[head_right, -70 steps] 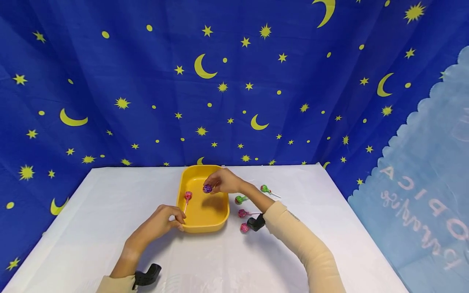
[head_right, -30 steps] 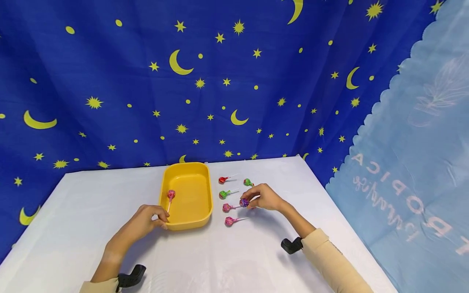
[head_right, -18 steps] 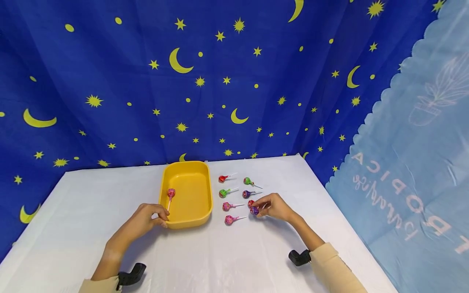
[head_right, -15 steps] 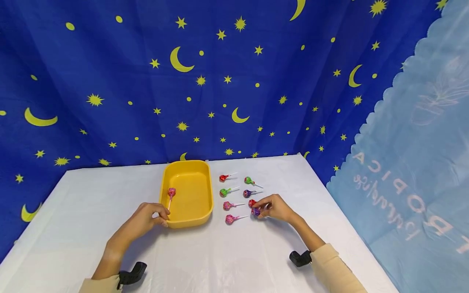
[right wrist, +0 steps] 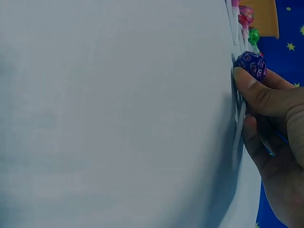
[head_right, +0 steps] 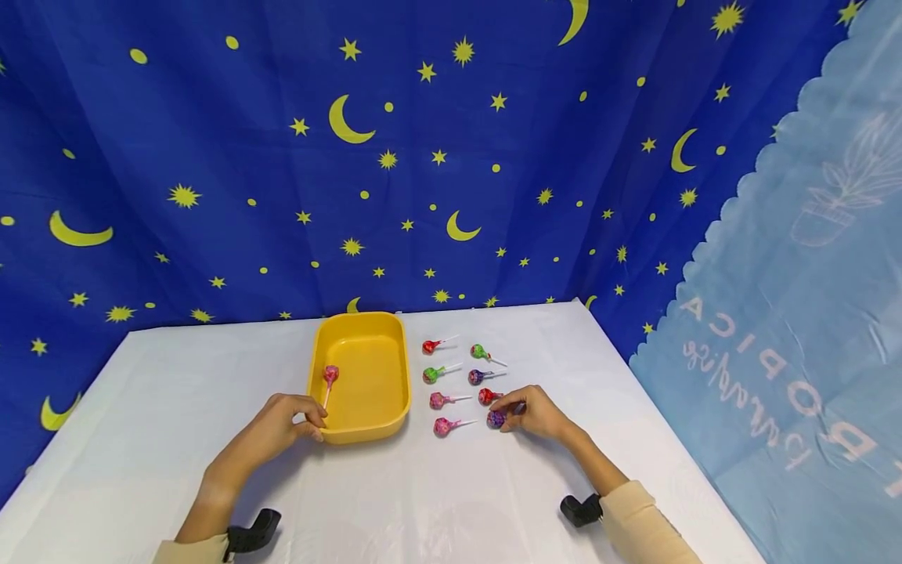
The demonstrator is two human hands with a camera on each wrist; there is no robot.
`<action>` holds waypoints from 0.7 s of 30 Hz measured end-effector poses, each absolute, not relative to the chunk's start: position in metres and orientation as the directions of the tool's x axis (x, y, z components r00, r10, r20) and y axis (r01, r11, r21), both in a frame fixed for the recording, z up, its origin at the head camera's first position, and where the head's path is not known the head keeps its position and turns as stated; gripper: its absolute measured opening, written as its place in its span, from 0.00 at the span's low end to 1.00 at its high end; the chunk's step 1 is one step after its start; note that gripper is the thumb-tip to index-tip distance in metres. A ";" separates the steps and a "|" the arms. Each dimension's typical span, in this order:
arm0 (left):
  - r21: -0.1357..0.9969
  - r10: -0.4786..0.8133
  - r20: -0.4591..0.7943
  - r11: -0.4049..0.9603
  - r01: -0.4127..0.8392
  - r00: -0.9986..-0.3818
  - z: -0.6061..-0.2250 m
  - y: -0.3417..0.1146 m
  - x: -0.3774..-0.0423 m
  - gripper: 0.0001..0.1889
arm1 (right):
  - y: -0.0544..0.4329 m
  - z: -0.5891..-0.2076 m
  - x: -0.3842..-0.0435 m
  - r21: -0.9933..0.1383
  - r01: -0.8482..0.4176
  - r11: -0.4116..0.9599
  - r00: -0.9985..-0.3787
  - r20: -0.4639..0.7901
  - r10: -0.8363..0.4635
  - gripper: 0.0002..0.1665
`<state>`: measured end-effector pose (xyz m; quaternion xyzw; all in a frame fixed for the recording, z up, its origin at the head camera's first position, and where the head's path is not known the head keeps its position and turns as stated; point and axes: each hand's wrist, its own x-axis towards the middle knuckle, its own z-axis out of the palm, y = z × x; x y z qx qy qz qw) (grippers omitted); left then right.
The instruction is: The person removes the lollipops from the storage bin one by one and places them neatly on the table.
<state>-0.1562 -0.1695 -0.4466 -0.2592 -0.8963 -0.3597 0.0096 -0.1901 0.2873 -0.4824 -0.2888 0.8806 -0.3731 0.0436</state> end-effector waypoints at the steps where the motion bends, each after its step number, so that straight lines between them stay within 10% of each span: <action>1: 0.638 0.456 0.203 0.610 0.470 -0.867 -0.445 -0.170 -0.156 0.05 | 0.284 -0.477 -0.187 -0.684 -0.465 0.562 -0.836 0.129 -0.534 0.17; 21: 0.642 0.460 0.226 0.593 0.486 -0.859 -0.447 -0.169 -0.154 0.05 | 0.286 -0.443 -0.180 -0.725 -0.396 0.564 -0.874 0.109 -0.473 0.18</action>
